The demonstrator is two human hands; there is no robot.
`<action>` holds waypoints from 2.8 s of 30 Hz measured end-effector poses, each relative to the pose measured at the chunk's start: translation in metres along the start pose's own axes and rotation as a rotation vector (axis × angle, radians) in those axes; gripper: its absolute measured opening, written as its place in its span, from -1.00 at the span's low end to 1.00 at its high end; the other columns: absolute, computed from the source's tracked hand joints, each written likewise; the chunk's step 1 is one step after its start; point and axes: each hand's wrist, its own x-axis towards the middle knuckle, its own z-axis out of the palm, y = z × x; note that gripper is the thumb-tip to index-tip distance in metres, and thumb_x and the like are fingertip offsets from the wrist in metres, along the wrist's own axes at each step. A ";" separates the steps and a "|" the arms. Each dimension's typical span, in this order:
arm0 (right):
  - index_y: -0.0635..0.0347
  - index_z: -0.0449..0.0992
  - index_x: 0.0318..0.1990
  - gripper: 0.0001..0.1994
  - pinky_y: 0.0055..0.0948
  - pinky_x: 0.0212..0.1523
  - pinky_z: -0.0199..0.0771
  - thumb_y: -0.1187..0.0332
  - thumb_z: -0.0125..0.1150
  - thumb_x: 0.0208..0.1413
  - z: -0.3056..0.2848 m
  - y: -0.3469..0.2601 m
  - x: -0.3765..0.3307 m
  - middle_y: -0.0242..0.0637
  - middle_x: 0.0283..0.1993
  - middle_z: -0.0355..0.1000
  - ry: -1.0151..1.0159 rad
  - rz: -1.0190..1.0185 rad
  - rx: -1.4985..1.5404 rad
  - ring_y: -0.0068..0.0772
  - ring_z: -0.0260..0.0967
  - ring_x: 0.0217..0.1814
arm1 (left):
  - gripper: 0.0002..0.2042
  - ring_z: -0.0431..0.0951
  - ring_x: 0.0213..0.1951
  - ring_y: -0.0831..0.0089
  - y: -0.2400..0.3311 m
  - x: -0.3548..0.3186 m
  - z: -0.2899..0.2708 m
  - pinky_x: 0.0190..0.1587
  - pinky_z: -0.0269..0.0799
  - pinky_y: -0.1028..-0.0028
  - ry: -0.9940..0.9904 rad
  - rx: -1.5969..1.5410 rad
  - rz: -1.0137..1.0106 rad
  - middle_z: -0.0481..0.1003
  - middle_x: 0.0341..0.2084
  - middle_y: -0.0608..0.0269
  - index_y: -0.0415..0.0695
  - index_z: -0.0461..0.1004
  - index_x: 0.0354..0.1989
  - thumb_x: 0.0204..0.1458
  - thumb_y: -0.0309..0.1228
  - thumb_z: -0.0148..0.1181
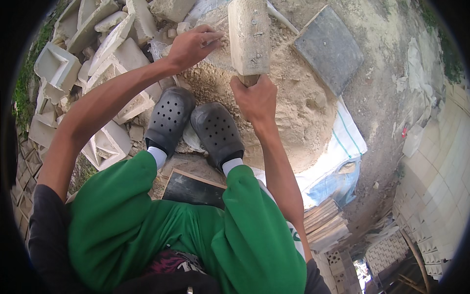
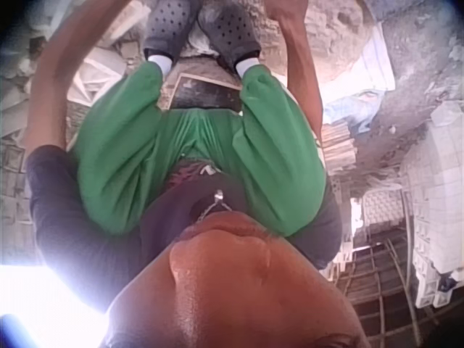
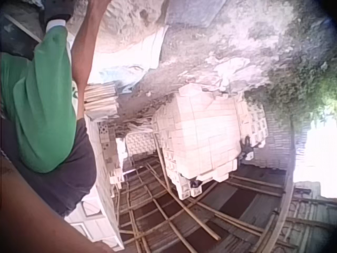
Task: The person sits on the ground and repeatedly strikes small pieces of stone with a wooden mallet to break them into smaller fragments. The person holds the stone with the left hand and swings the mallet with the right hand, working over a pile of sand and debris.
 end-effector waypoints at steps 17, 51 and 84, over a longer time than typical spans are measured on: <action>0.37 0.63 -0.23 -0.63 -0.12 -0.23 0.58 0.19 0.37 -0.03 0.010 -0.003 -0.008 0.14 -0.40 0.58 0.018 -0.151 -0.004 0.10 0.64 -0.25 | -0.75 0.59 -0.40 0.32 -0.003 -0.011 -0.009 -0.30 0.52 0.32 -0.068 -0.047 -0.109 0.62 -0.31 0.30 0.00 0.63 -0.17 0.10 -0.13 0.37; 0.42 0.61 -0.20 -0.58 -0.19 -0.20 0.58 0.16 0.37 -0.04 0.014 0.004 0.004 0.11 -0.33 0.61 -0.052 -0.011 -0.060 0.03 0.64 -0.23 | -0.68 0.62 -0.32 0.28 -0.003 -0.012 -0.004 -0.25 0.52 0.31 -0.015 0.025 -0.118 0.59 -0.27 0.28 0.02 0.63 -0.05 0.11 -0.09 0.34; 0.40 0.60 -0.15 -0.53 -0.08 -0.14 0.58 0.13 0.38 -0.09 0.015 -0.003 0.012 0.17 -0.30 0.59 -0.075 0.003 -0.405 0.21 0.59 -0.17 | -0.87 0.58 -0.18 0.36 -0.005 -0.036 -0.018 -0.02 0.31 0.36 -0.095 0.175 0.096 0.58 -0.33 0.34 -0.03 0.57 -0.28 0.11 -0.27 0.33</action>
